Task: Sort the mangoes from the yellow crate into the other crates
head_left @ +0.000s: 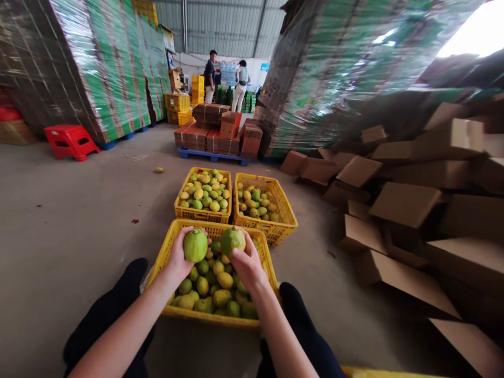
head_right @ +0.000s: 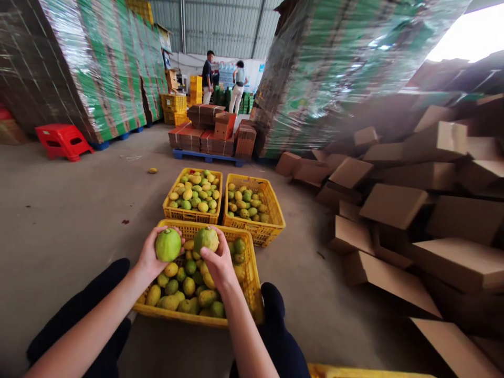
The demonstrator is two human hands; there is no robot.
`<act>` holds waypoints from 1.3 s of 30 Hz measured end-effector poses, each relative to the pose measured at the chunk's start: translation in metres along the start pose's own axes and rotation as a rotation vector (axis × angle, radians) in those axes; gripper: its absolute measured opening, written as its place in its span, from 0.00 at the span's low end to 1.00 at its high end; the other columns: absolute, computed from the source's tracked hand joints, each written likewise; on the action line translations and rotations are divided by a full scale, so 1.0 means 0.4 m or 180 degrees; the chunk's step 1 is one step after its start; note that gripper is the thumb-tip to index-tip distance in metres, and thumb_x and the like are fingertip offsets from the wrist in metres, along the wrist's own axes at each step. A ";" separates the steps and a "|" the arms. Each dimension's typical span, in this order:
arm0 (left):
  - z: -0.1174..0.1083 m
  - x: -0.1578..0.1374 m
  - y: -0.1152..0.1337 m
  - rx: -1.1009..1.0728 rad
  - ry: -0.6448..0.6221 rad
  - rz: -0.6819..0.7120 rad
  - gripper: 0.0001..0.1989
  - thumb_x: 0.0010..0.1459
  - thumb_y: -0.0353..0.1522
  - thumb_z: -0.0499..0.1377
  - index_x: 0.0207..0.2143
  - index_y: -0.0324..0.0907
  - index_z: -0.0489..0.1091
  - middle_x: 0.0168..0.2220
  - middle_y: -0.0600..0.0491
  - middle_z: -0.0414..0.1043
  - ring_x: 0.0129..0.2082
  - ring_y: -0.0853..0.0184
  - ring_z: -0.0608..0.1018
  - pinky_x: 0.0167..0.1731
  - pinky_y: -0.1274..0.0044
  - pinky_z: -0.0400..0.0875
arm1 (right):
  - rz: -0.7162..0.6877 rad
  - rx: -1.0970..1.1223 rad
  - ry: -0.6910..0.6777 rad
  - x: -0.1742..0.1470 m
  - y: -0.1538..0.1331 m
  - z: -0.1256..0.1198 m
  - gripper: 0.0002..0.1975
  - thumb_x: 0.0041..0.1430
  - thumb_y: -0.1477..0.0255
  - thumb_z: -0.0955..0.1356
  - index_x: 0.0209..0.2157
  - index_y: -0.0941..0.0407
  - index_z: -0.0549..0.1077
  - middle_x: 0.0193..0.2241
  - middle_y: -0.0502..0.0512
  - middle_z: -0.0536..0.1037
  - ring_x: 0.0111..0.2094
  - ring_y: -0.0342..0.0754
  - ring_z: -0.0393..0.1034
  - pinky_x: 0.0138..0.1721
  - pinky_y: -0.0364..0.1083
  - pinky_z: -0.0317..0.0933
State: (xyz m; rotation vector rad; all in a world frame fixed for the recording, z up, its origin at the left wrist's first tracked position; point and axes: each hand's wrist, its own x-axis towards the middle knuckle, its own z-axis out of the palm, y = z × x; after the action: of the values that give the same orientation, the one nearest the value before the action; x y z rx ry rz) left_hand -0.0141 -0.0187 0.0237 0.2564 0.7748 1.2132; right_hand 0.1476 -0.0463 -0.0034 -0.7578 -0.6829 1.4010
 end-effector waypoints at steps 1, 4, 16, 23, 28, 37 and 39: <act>-0.002 0.002 -0.002 0.0055 -0.0019 0.0133 0.07 0.51 0.33 0.59 0.27 0.38 0.73 0.25 0.53 0.76 0.22 0.68 0.78 0.25 0.77 0.76 | -0.0122 -0.0172 -0.0070 -0.003 0.003 0.001 0.35 0.31 0.71 0.82 0.46 0.49 0.73 0.36 0.47 0.78 0.34 0.47 0.72 0.36 0.46 0.69; -0.007 0.008 -0.008 0.0206 -0.0043 0.0575 0.09 0.49 0.36 0.61 0.26 0.38 0.74 0.24 0.54 0.75 0.23 0.68 0.78 0.26 0.79 0.75 | -0.0813 -0.1039 -0.0024 -0.008 0.016 0.004 0.35 0.33 0.74 0.81 0.47 0.48 0.72 0.42 0.48 0.76 0.41 0.49 0.72 0.44 0.48 0.69; -0.003 0.018 0.008 -0.0674 -0.0074 -0.0270 0.10 0.60 0.35 0.56 0.31 0.40 0.73 0.25 0.52 0.76 0.27 0.66 0.79 0.32 0.75 0.77 | -0.0391 -0.0676 -0.0092 -0.033 0.009 0.042 0.33 0.31 0.81 0.82 0.44 0.52 0.78 0.38 0.49 0.82 0.42 0.50 0.75 0.47 0.45 0.68; -0.019 0.037 -0.001 -0.0731 -0.0201 -0.0504 0.19 0.65 0.35 0.48 0.50 0.38 0.73 0.37 0.44 0.79 0.31 0.60 0.82 0.27 0.72 0.79 | 0.0789 0.1025 0.0000 -0.003 0.007 0.020 0.17 0.53 0.61 0.70 0.39 0.58 0.79 0.33 0.58 0.82 0.27 0.48 0.71 0.20 0.42 0.61; -0.025 0.025 -0.013 -0.0877 -0.0330 -0.0656 0.21 0.64 0.36 0.48 0.54 0.42 0.73 0.35 0.47 0.79 0.25 0.64 0.80 0.19 0.77 0.76 | 0.0916 0.1774 0.0367 0.008 0.006 0.007 0.16 0.57 0.59 0.66 0.36 0.57 0.77 0.32 0.58 0.81 0.31 0.47 0.74 0.30 0.44 0.69; -0.004 0.039 -0.036 -0.1551 0.0040 -0.0267 0.21 0.59 0.29 0.51 0.53 0.42 0.73 0.39 0.48 0.81 0.42 0.59 0.83 0.43 0.66 0.80 | 0.0453 0.1816 0.0890 0.024 0.005 -0.006 0.07 0.53 0.67 0.69 0.36 0.51 0.76 0.35 0.49 0.82 0.40 0.47 0.77 0.40 0.46 0.72; 0.004 0.033 -0.041 -0.1512 0.0049 -0.0362 0.21 0.59 0.28 0.52 0.52 0.43 0.74 0.38 0.50 0.81 0.40 0.61 0.83 0.44 0.67 0.79 | 0.0438 0.1733 0.0871 0.021 0.000 -0.004 0.06 0.51 0.68 0.70 0.33 0.51 0.75 0.33 0.47 0.81 0.39 0.46 0.76 0.40 0.45 0.72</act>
State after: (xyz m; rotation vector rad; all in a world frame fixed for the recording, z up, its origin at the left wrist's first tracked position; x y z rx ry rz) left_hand 0.0009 -0.0123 0.0104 -0.1850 0.4872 1.2534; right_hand 0.1495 -0.0379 -0.0047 -0.5493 -0.0247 1.4804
